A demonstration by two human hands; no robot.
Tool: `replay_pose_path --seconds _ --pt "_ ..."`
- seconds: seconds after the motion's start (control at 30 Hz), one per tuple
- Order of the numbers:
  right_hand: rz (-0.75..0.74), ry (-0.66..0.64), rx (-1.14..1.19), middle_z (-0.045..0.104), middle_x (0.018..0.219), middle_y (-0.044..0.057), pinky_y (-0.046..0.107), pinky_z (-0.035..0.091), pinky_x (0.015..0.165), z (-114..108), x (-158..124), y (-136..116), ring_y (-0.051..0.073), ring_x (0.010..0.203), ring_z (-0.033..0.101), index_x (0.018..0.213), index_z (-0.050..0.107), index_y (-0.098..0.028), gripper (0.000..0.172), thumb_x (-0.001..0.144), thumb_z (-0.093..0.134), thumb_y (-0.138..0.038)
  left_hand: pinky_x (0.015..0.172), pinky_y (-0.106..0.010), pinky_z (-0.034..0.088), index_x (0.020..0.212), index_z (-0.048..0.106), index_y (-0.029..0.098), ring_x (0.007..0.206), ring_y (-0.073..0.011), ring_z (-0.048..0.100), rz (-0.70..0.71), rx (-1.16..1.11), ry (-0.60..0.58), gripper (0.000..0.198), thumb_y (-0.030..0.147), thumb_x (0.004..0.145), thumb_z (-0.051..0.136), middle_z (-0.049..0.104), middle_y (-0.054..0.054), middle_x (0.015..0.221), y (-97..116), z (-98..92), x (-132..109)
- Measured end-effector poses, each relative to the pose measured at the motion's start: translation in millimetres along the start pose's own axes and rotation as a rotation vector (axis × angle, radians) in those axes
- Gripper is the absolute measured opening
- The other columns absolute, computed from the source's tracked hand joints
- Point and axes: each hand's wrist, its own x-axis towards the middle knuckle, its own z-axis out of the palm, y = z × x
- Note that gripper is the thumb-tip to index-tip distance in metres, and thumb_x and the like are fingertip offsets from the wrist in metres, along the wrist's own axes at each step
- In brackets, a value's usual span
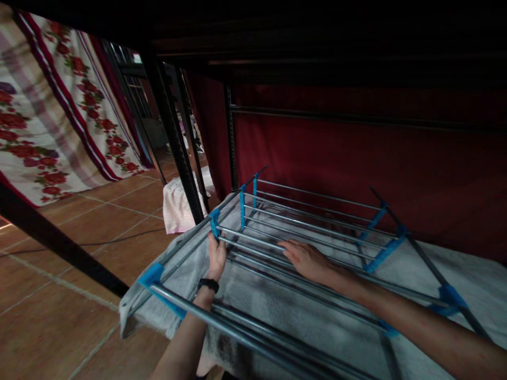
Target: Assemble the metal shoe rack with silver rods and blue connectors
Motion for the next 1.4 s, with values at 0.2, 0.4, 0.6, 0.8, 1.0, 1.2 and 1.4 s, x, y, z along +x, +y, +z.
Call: replay_pose_path --seconds 0.2,0.4,0.6,0.8,1.0,1.2,1.4 --pt "0.008 0.018 -0.028 0.069 0.132 0.010 0.037 0.050 0.107 -6 0 -4 0.022 0.123 0.064 0.134 0.065 -0.021 0.040 0.105 0.039 -0.027 0.088 -0.040 0.048 0.096 0.045 0.024 0.087 -0.0230 0.058 0.012 -0.006 0.005 0.018 0.037 0.089 0.056 0.058 -0.003 0.091 -1 0.8 0" --pt "-0.025 0.032 -0.041 0.071 0.127 0.010 0.035 0.051 0.103 -8 0 -3 0.021 0.119 0.065 0.132 0.066 -0.021 0.038 0.105 0.039 -0.026 0.090 -0.043 0.050 0.099 0.047 0.024 0.091 -0.0248 0.060 0.033 0.008 0.012 0.021 0.040 0.090 0.057 0.060 -0.004 0.093 -2 0.7 0" --pt "-0.023 0.027 -0.055 0.071 0.126 0.010 0.034 0.052 0.101 -10 0 -3 0.022 0.117 0.066 0.131 0.067 -0.021 0.037 0.106 0.040 -0.025 0.084 -0.042 0.050 0.100 0.046 0.024 0.085 -0.0240 0.059 0.035 0.016 0.000 0.020 0.038 0.090 0.055 0.059 -0.004 0.090 -1 0.5 0" --pt "-0.039 0.031 -0.082 0.072 0.123 0.010 0.034 0.054 0.096 -13 -1 -4 0.022 0.113 0.067 0.134 0.066 -0.021 0.038 0.106 0.040 -0.025 0.085 -0.042 0.051 0.099 0.047 0.024 0.084 -0.0235 0.058 0.044 0.015 -0.006 0.018 0.036 0.090 0.055 0.058 -0.003 0.089 -1 0.7 0" --pt "-0.062 0.039 -0.125 0.072 0.118 0.010 0.034 0.055 0.092 -10 1 0 0.022 0.107 0.069 0.131 0.068 -0.021 0.037 0.106 0.040 -0.026 0.087 -0.043 0.050 0.099 0.047 0.024 0.087 -0.0246 0.059 0.017 -0.009 -0.005 0.017 0.034 0.089 0.056 0.059 -0.005 0.093 3 0.2 0" --pt "-0.057 0.049 -0.106 0.073 0.118 0.011 0.035 0.055 0.092 -8 1 1 0.023 0.107 0.069 0.130 0.068 -0.020 0.036 0.106 0.041 -0.026 0.083 -0.040 0.049 0.096 0.046 0.025 0.082 -0.0229 0.055 0.020 -0.012 -0.011 0.016 0.036 0.090 0.056 0.056 -0.003 0.087 5 -0.4 -1" --pt "-0.065 0.054 -0.118 0.073 0.115 0.010 0.032 0.055 0.089 -8 0 0 0.021 0.104 0.069 0.128 0.069 -0.021 0.035 0.105 0.043 -0.025 0.092 -0.041 0.049 0.100 0.046 0.025 0.092 -0.0239 0.058 0.021 -0.008 -0.013 0.020 0.040 0.091 0.055 0.059 -0.004 0.096 6 0.2 -3"
